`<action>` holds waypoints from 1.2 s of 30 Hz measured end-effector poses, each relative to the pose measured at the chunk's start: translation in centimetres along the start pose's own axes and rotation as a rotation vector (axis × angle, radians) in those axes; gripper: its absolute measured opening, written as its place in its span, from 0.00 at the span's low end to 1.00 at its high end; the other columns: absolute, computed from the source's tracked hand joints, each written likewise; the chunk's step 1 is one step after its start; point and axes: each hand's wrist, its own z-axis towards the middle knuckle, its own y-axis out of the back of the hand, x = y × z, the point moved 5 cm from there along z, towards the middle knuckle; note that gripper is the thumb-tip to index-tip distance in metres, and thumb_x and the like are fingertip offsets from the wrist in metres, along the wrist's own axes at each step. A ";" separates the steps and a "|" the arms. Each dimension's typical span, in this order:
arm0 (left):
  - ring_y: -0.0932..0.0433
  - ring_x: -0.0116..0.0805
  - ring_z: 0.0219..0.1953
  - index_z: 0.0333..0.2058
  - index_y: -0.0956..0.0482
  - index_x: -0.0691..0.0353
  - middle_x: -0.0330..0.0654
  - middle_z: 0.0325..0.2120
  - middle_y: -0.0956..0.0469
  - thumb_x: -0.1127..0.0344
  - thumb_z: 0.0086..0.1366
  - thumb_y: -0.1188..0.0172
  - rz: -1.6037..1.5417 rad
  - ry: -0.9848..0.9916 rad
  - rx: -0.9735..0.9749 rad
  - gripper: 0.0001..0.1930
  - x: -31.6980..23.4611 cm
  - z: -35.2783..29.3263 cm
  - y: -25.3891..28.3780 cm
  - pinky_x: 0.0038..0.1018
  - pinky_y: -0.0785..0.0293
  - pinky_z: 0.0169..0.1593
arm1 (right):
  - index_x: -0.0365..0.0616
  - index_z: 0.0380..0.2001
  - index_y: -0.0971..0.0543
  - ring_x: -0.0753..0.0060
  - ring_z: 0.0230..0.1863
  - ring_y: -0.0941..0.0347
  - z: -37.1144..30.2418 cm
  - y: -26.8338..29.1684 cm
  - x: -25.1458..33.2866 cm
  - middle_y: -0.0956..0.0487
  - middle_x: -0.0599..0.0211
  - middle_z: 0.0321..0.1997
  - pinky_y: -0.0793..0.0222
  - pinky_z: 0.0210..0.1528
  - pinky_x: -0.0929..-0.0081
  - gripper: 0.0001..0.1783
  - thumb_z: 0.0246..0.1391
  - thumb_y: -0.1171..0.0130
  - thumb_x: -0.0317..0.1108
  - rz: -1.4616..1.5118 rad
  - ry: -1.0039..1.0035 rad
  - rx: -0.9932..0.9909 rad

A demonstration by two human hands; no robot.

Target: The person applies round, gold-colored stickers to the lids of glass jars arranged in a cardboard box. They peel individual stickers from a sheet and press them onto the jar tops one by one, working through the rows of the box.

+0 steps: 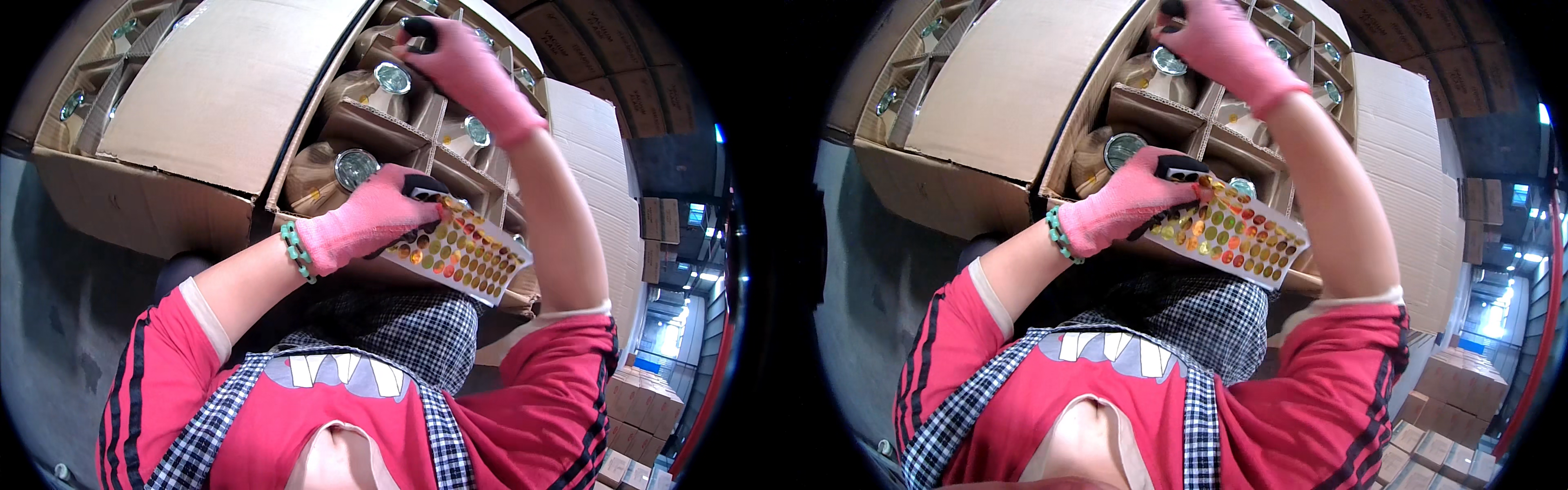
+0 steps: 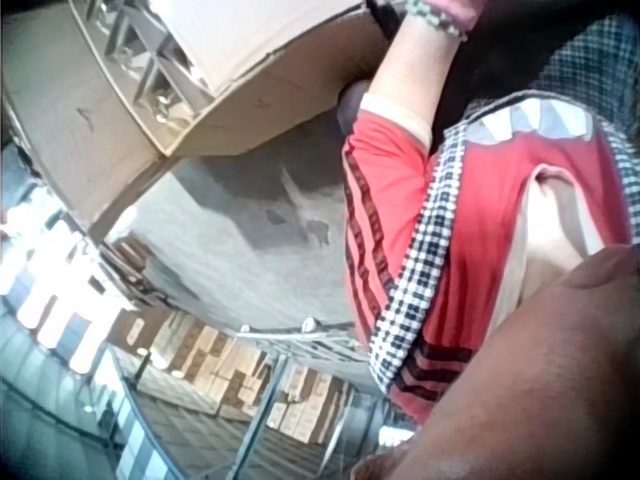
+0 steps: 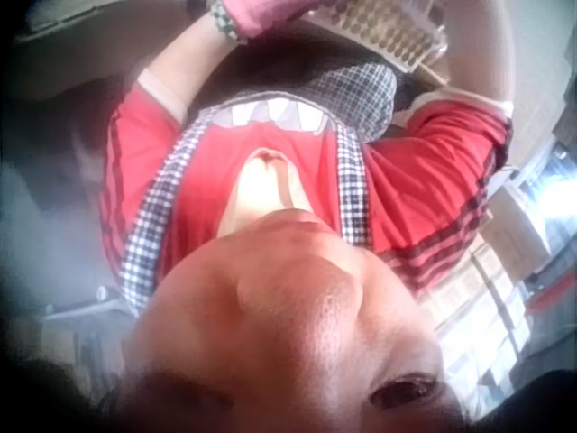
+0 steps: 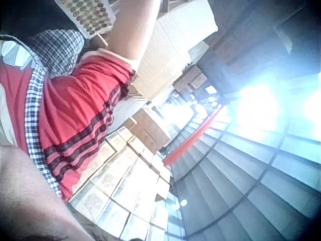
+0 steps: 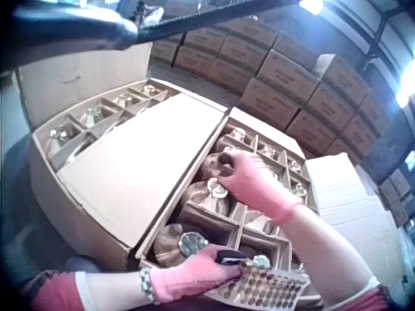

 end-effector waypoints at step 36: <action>0.30 0.17 0.25 0.31 0.24 0.66 0.34 0.22 0.25 0.65 0.52 0.40 -0.038 -0.180 -0.133 0.11 -0.9 -0.1 0.7 0.14 0.32 0.29 | 0.43 0.22 0.28 0.57 0.29 0.32 -15.4 3.0 0.8 0.28 0.62 0.23 0.38 0.35 0.67 0.07 0.37 0.42 0.30 0.019 0.026 -0.069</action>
